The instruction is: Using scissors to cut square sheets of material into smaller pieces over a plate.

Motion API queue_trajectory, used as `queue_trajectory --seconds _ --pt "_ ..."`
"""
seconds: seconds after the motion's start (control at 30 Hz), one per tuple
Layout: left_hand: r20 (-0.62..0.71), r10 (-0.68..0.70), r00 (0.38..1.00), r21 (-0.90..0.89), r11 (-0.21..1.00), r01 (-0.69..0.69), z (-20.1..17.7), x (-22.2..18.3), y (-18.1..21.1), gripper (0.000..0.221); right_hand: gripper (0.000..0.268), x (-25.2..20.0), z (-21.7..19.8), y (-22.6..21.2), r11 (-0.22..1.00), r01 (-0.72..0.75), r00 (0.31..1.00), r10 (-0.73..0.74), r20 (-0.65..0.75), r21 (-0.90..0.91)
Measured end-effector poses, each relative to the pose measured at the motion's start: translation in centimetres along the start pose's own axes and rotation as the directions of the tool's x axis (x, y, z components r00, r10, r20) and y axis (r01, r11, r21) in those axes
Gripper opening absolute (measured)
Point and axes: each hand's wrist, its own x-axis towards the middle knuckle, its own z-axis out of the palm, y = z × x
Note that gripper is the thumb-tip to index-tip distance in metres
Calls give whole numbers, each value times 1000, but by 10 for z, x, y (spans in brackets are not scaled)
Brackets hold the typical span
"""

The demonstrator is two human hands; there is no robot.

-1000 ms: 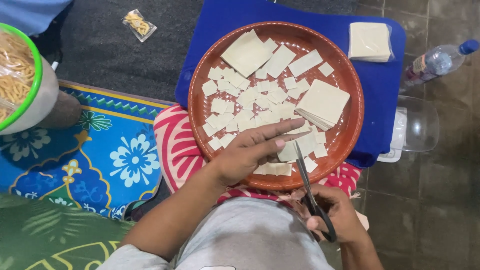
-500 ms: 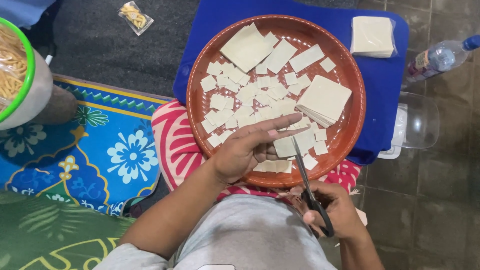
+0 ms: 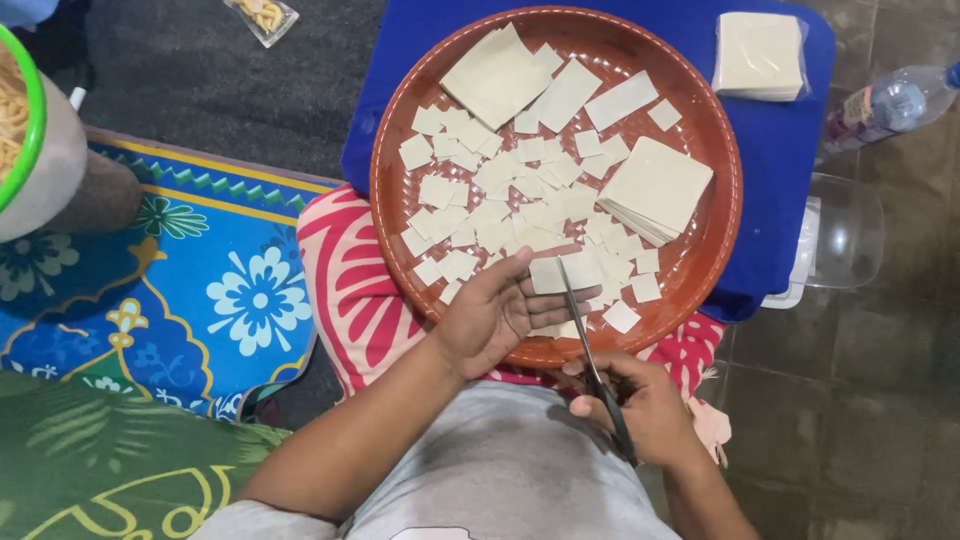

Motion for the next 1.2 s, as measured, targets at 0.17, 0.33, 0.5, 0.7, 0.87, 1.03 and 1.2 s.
queue_trajectory --seconds 0.17,0.33,0.5,0.7,0.87,1.03,1.2 --pt "42 24 999 -94 995 -20 -3 -1 -9 51 46 1 8 0 997 18 1000 -18 2 80" --pt "35 137 990 -85 987 -134 4 -1 -20 50 43 1 12 3 991 -6 1000 6 -1 132" --pt "71 213 974 -129 971 -203 7 -1 -20 36 49 1 12 -2 994 44 999 -46 12 104" --pt "107 190 976 -86 980 -181 2 -3 -16 32 61 1 9 -7 994 88 995 -91 34 71" --pt "85 199 976 -84 978 -192 6 -6 -11 29 59 1 8 -3 995 77 996 -81 48 70" --pt "77 217 973 -45 976 -214 13 -8 -10 40 54 0 9 -1 992 82 995 -87 46 98" --pt "62 207 976 -29 978 -205 17 -10 -10 45 56 0 9 -1 992 83 996 -86 30 95"
